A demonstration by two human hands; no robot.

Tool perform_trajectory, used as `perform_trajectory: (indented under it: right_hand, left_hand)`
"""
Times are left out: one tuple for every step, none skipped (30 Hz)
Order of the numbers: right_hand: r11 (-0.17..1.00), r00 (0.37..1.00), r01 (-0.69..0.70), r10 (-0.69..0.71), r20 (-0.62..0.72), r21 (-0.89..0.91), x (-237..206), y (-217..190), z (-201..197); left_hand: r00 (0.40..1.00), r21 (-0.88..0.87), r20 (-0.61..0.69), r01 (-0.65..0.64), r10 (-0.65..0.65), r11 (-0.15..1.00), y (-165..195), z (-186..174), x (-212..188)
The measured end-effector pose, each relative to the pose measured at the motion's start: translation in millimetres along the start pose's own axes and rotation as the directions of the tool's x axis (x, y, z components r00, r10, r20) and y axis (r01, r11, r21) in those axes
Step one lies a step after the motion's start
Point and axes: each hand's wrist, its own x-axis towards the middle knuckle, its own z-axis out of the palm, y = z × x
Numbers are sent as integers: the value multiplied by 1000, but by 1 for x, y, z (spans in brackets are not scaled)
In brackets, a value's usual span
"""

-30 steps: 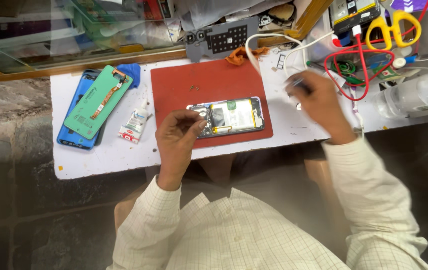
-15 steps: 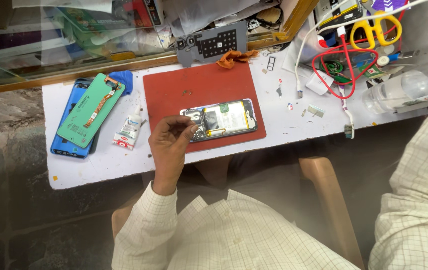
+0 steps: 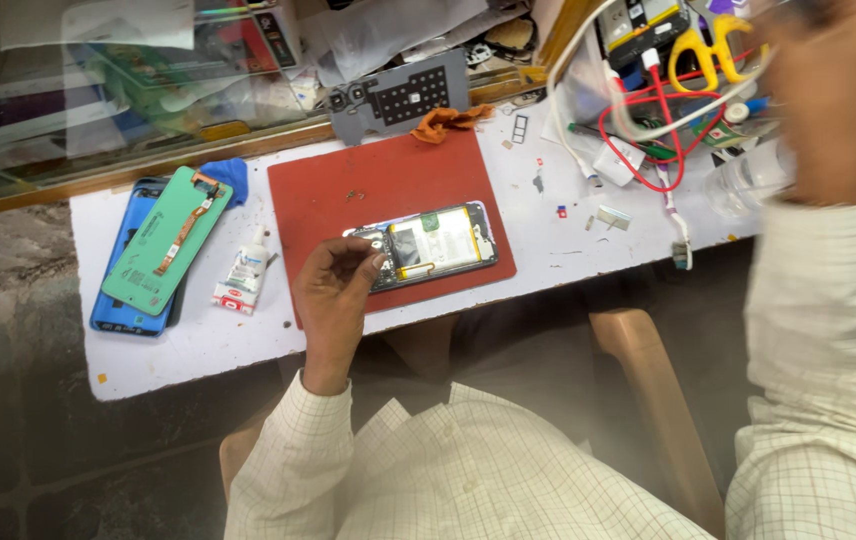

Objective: The person repairs a disassembled smartphone on a workbench. They use a screwdriver to unscrew and adjust internal components, lift the battery and board area by hand, wipe the phone with a cloth, and continue working on the internals with the screwdriver.

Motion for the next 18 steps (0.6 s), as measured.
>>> perform_trajectory:
  right_hand:
    - [999,999,40,-40,24,-16,-13,-3,20]
    - [994,992,105,-102,70,-33,-29,-8,44]
    - [988,984,156,-154,91,-10,-45,-13,67]
    - [933,961,260,-223,166,-250,-60,-19,83]
    - [967,958,230,-206,201,-108,-76,-27,97]
    - [979,969,176,-154,196,-100,-88,-37,107]
    - [988,976,122,-104,190,-90,-98,-44,114]
    - [994,975,69,-49,218,-85,-107,-49,120]
    - [997,969,18,2,246,-79,-113,-57,123]
    - [997,960,-34,53,276,-75,-116,-64,126]
    - [995,961,16,10,275,-95,-118,-69,129]
    - [991,961,66,-32,273,-115,-119,-73,131]
    - [984,960,115,-74,271,-137,-119,-74,134]
    - [979,965,140,-101,244,-146,-119,-74,137]
    - [974,968,165,-129,216,-156,-119,-72,140]
    - [968,969,190,-157,191,-166,-120,-69,143]
    - [970,968,187,-155,196,-156,-121,-66,145]
    - [972,967,184,-153,202,-145,-122,-62,147]
  left_hand:
    - [1000,107,-7,-1,2,994,0,1,3]
    - [1000,212,-11,-3,5,977,2,0,8]
    - [1000,314,-14,-7,12,949,3,0,14]
    - [1000,376,-4,-19,23,926,5,-2,21]
    - [999,437,6,-31,32,899,7,-5,30]
    - [999,498,15,-44,42,866,10,-9,39]
    - [997,577,29,-72,68,814,12,-14,47]
    - [994,651,43,-102,97,752,15,-19,56]
    - [990,719,59,-131,127,683,16,-23,64]
    - [991,740,53,-122,123,661,17,-26,70]
    - [992,761,45,-110,118,640,17,-29,74]
    - [993,781,38,-100,113,617,17,-30,77]
    - [993,791,42,-102,113,603,15,-30,79]
    - [992,801,45,-104,114,590,14,-31,79]
    - [992,811,47,-106,116,576,13,-32,80]
    - [993,802,43,-99,110,589,11,-32,80]
    - [995,793,35,-88,99,602,10,-33,79]
    - [996,785,27,-74,86,614,9,-35,79]
